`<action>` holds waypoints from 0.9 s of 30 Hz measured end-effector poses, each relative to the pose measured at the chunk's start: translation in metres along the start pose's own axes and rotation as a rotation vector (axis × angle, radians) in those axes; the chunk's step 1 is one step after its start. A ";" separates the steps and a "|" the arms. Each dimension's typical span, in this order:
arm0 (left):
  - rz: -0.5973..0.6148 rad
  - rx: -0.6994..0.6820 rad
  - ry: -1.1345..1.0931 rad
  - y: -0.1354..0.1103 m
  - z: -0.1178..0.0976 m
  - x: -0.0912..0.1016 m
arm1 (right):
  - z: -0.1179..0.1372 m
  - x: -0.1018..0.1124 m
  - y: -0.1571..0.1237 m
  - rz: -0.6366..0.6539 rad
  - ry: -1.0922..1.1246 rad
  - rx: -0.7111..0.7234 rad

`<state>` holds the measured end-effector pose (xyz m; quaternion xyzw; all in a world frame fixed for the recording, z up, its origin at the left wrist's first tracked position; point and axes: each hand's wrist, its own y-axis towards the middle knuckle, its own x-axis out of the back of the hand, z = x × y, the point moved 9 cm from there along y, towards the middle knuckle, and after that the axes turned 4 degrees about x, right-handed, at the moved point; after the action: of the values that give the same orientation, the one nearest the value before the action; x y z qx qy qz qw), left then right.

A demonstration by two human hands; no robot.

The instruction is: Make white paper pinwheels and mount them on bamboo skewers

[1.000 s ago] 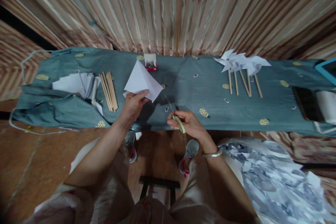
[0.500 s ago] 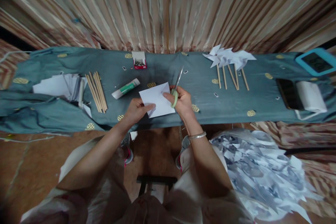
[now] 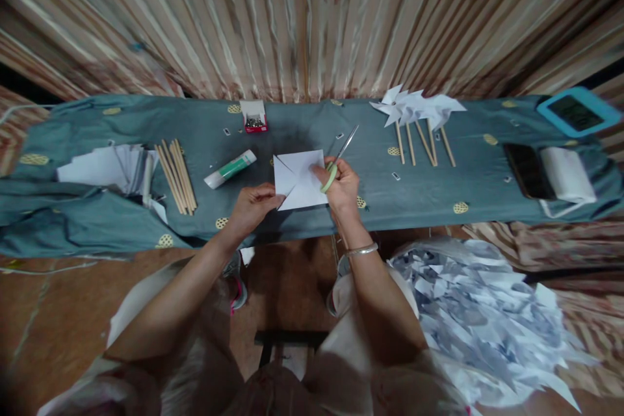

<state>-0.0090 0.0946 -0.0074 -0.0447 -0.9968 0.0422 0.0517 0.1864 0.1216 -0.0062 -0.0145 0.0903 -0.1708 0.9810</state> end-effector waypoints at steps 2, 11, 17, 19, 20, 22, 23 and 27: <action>-0.005 0.025 -0.012 0.000 0.001 0.001 | 0.000 0.001 0.001 0.000 0.021 0.004; 0.075 0.150 -0.328 -0.011 0.006 -0.021 | -0.006 0.007 0.005 -0.123 0.266 -0.054; -0.007 0.185 -0.480 -0.014 0.020 -0.034 | -0.022 -0.022 -0.011 0.008 0.242 -0.114; -0.087 0.210 -0.530 -0.012 0.025 -0.028 | -0.026 -0.029 -0.016 0.050 0.205 -0.115; -0.122 0.215 -0.571 -0.012 0.026 -0.025 | -0.028 -0.032 -0.018 0.064 0.196 -0.115; -0.163 0.230 -0.645 -0.010 0.024 -0.019 | -0.028 -0.036 -0.020 0.088 0.192 -0.104; -0.177 0.245 -0.670 -0.010 0.022 -0.017 | -0.027 -0.037 -0.021 0.097 0.186 -0.095; -0.267 0.269 -0.749 -0.007 0.015 0.000 | -0.018 -0.038 -0.026 0.167 0.075 -0.088</action>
<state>-0.0111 0.0868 -0.0213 0.1107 -0.9292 0.1785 -0.3041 0.1389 0.1098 -0.0156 -0.0434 0.1350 -0.0850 0.9862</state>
